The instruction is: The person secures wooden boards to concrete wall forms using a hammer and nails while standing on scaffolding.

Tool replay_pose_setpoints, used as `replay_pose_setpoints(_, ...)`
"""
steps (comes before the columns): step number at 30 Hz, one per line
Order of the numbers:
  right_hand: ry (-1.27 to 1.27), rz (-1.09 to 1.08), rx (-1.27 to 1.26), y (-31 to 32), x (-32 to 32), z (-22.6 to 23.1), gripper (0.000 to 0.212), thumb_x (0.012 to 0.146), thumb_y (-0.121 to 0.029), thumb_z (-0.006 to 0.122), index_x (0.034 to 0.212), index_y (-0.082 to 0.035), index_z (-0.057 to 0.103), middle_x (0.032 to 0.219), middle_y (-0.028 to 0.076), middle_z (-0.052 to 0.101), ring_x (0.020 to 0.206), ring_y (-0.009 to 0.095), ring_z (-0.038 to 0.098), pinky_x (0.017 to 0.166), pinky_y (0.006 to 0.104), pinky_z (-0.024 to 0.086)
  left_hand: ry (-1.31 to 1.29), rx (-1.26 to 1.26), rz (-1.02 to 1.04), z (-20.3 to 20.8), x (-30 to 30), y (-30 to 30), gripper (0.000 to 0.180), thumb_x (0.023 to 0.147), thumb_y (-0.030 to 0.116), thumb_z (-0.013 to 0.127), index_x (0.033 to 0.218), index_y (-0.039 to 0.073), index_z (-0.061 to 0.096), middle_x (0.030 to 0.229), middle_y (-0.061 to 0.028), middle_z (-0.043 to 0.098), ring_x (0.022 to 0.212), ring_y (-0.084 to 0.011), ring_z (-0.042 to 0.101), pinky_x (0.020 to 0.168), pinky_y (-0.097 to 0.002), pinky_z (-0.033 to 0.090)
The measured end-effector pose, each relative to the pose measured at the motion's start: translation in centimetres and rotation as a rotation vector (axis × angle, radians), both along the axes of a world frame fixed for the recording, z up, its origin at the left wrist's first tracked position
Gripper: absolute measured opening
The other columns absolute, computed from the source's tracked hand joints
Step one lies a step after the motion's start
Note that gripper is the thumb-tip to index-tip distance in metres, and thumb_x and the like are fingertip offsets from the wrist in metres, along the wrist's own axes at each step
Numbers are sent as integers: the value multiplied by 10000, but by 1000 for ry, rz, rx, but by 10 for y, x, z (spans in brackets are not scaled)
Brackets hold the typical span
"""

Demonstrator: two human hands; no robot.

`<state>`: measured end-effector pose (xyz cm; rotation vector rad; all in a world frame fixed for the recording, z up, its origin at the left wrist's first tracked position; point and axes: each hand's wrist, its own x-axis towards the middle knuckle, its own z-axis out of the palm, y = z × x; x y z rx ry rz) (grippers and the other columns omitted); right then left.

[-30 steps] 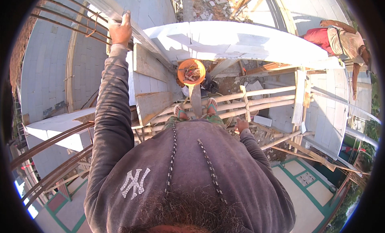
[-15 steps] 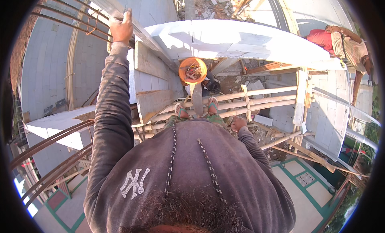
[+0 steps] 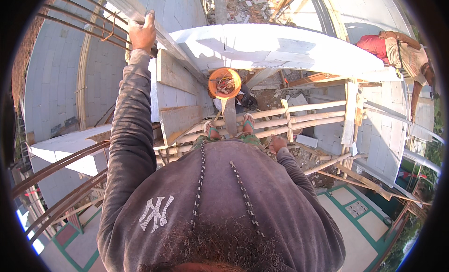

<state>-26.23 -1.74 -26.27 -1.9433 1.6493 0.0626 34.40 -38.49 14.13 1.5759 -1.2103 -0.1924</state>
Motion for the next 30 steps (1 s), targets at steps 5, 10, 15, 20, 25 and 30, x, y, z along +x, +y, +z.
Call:
replay_pose_setpoints(5,-449,-826,628,-11,39,53,374,1056,-411,509,1128,-84,675,809,97,692,697,290,718,526,481,551,39,-86,-78,-10,7,-4,337,928,215,759,1040,-55,592,944,-176,675,883,-276,643,835,-380,509)
replay_pose_setpoints(10,-30,-473,527,-19,39,62,340,1076,-282,470,1337,-147,641,911,126,752,775,241,747,637,403,598,-5,8,-63,-26,20,-14,360,962,274,747,994,-45,582,893,-129,653,809,-215,604,751,-360,494)
replay_pose_setpoints(15,272,-192,479,-25,33,72,389,1013,-253,577,1394,-182,602,902,76,757,795,233,759,613,467,583,-26,45,-29,-36,30,-23,412,983,315,727,1035,-68,586,952,-141,651,848,-224,605,773,-377,499)
replay_pose_setpoints(20,195,-388,536,-14,29,50,448,1011,-171,520,1458,-170,556,883,59,738,752,246,741,599,450,583,-420,-104,-79,-49,44,-28,397,988,211,670,1234,-97,620,1106,-224,607,1000,-332,623,900,-423,489)
replay_pose_setpoints(25,40,-484,525,16,27,37,450,1029,-241,518,1463,-129,549,949,115,754,754,262,743,618,433,593,-206,-20,-153,-55,48,-33,369,983,106,609,1329,-12,656,1165,-222,556,1058,-342,611,930,-432,485)
replay_pose_setpoints(30,-141,-841,766,15,34,75,423,1060,-271,493,1446,-110,557,958,162,763,769,272,756,629,420,608,4,-88,-169,-44,35,-29,353,985,96,603,1316,-12,663,1181,-224,555,1061,-339,609,937,-426,482)
